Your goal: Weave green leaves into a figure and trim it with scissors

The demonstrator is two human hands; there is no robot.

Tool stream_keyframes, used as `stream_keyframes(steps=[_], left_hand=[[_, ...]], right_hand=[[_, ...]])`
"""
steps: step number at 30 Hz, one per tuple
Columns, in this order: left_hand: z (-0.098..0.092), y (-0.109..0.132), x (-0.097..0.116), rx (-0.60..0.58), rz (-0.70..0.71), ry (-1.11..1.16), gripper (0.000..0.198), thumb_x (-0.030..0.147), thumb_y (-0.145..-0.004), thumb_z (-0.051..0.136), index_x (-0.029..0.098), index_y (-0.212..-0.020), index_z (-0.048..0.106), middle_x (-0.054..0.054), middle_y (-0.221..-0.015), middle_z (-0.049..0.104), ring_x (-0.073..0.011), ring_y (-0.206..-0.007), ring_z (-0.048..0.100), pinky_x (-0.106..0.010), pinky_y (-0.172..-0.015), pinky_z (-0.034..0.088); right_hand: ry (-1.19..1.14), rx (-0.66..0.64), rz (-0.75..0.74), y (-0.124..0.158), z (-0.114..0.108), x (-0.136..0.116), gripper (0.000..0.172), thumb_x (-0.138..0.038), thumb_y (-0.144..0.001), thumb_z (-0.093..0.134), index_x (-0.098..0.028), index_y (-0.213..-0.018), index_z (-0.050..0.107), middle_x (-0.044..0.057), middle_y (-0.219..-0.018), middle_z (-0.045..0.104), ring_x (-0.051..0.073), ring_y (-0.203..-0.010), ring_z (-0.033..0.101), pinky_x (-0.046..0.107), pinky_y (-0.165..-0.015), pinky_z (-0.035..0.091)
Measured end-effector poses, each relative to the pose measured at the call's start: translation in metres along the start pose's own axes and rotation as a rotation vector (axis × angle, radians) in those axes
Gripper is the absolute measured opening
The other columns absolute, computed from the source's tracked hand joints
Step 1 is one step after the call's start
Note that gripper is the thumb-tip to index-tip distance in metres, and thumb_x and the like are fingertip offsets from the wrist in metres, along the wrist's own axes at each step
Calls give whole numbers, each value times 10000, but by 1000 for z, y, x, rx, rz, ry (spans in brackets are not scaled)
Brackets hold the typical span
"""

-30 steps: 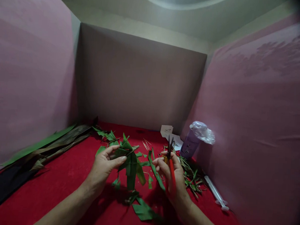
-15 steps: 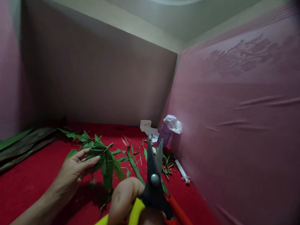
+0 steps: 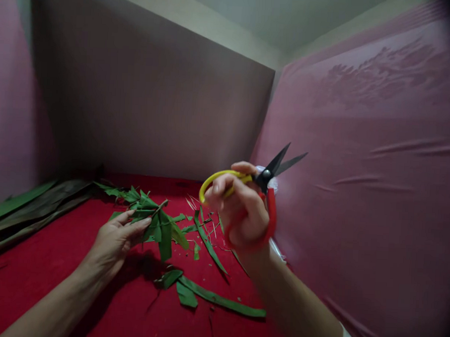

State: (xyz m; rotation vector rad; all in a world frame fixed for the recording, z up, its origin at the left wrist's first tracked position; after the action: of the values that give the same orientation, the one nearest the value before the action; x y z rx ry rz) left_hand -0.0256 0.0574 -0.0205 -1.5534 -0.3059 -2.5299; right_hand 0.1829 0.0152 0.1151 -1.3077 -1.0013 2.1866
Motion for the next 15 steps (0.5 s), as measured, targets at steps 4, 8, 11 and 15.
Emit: stream_keyframes(steps=[4,8,11,15], left_hand=[[-4,-7,-3,-41,15,-15,226,68,-577,734,178,-755,648,-14,-703,698,-133,-581,652,-215,-545,564],[-8,-8,3,8,17,12,194,27,-609,681,186,-720,657,-7,-675,688,-114,-545,632,-190,-502,550],[-11,-11,8,29,36,48,188,28,-613,673,181,-722,656,-4,-684,690,-108,-544,627,-191,-503,549],[-14,-15,11,35,50,69,188,35,-603,687,163,-731,638,5,-673,683,-94,-518,614,-193,-516,548]], right_hand=[[240,98,-131,-41,-39,26,173,-219,-772,550,-230,-915,453,-56,-625,539,74,-490,448,220,-499,381],[456,-158,355,-14,-51,40,105,-173,-733,549,-201,-810,485,-67,-531,533,57,-397,439,171,-389,319],[373,-424,1003,58,-54,46,162,-148,-696,532,-192,-844,480,-38,-558,590,97,-420,550,164,-387,369],[195,-620,1310,123,-60,52,169,-233,-741,545,-175,-894,503,2,-645,625,134,-549,630,227,-513,474]])
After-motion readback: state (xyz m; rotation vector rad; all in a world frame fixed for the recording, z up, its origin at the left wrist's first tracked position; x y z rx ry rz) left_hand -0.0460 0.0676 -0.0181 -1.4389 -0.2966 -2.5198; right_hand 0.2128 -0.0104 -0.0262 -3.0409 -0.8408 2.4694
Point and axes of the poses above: each hand's wrist, its own y-axis away from the middle knuckle, its own z-axis out of the palm, x = y × z, the point moved 4 cm from there along -y, towards the middle knuckle
